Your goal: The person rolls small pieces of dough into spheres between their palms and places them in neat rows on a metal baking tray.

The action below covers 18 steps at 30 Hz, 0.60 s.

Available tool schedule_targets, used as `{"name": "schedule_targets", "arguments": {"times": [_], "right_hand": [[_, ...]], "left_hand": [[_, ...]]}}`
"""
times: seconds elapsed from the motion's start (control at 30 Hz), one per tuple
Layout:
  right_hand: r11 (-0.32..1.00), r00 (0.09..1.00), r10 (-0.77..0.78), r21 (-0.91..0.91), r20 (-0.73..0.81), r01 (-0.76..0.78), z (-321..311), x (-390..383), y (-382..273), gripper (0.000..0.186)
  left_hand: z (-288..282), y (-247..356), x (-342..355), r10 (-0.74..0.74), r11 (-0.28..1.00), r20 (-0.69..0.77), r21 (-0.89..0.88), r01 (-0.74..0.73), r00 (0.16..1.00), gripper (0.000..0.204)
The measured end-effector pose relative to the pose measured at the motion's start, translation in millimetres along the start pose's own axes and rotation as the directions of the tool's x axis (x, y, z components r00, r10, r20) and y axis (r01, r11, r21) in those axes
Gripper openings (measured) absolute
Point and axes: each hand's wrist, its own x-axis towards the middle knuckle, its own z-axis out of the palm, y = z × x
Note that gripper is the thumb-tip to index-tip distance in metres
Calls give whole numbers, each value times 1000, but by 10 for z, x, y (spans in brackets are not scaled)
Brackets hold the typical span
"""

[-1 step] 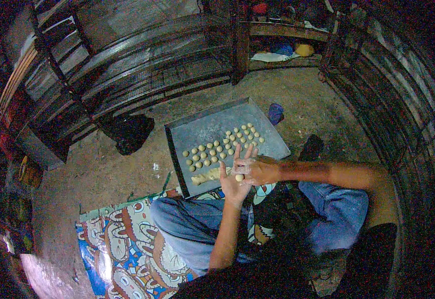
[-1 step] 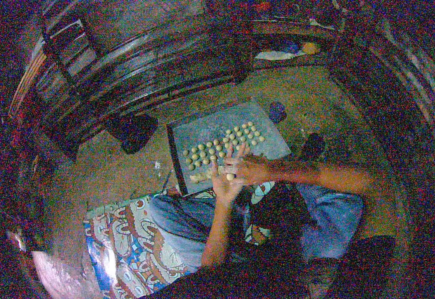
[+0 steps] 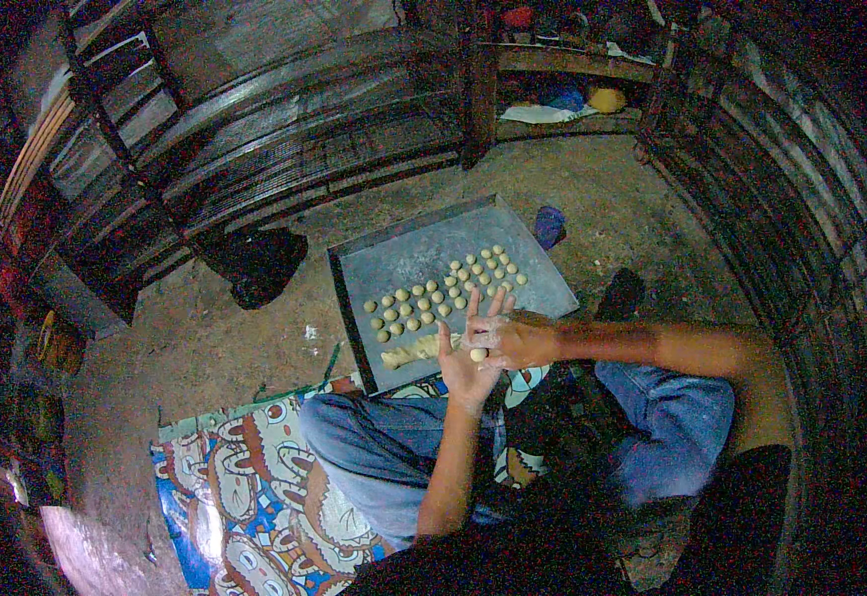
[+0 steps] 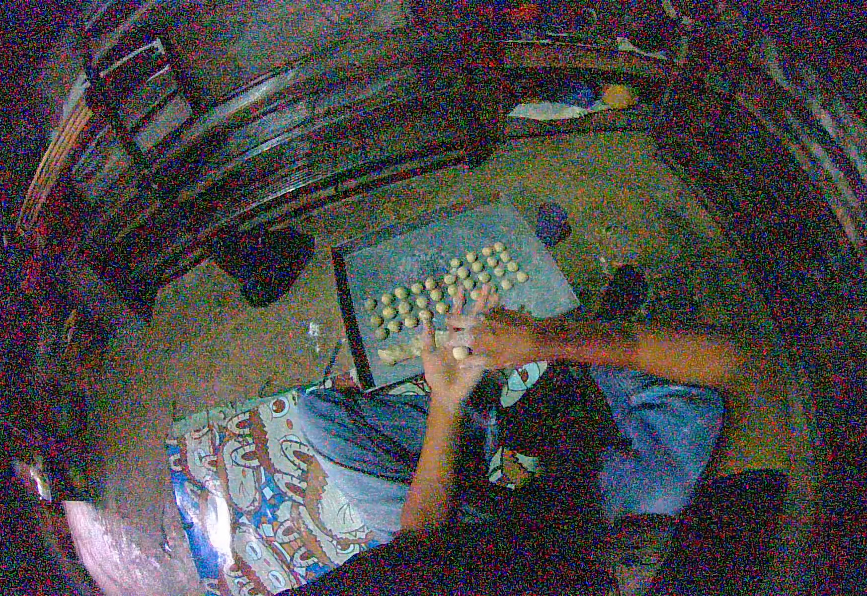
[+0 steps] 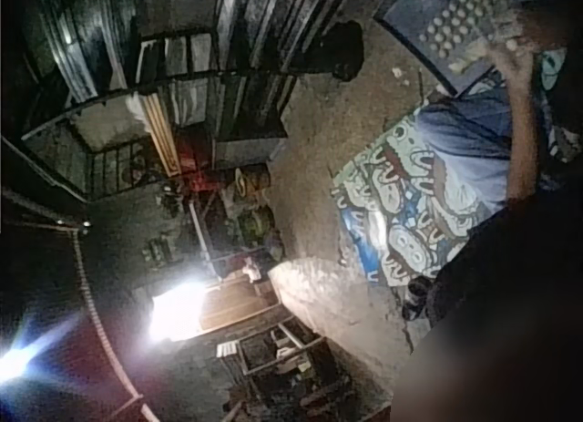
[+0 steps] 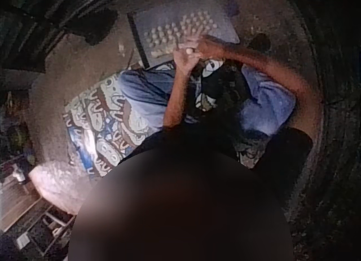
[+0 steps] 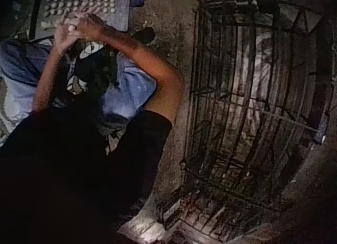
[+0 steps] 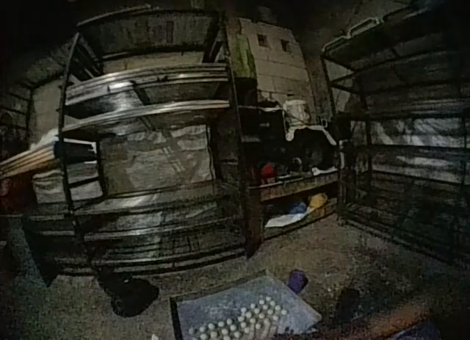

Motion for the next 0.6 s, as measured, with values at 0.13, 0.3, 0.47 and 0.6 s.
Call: {"name": "schedule_targets", "arguments": {"times": [0.13, 0.3, 0.47, 0.6], "right_hand": [[999, 999, 28, 37, 16, -28, 159, 117, 39, 43], [999, 995, 46, -9, 83, -45, -92, 107, -53, 43], [997, 998, 58, -47, -22, -59, -13, -76, 32, 42], [993, 993, 97, -72, 68, -92, -42, 10, -13, 42]], "left_hand": [[-20, 109, -56, 126, 945, -122, 315, -82, 984, 73], [-76, 118, -52, 99, 930, -125, 365, -47, 987, 71], [-108, -10, 45, 77, 952, -138, 303, -32, 987, 70], [-123, 61, 2, 94, 947, -139, 319, -45, 986, 70]]}}
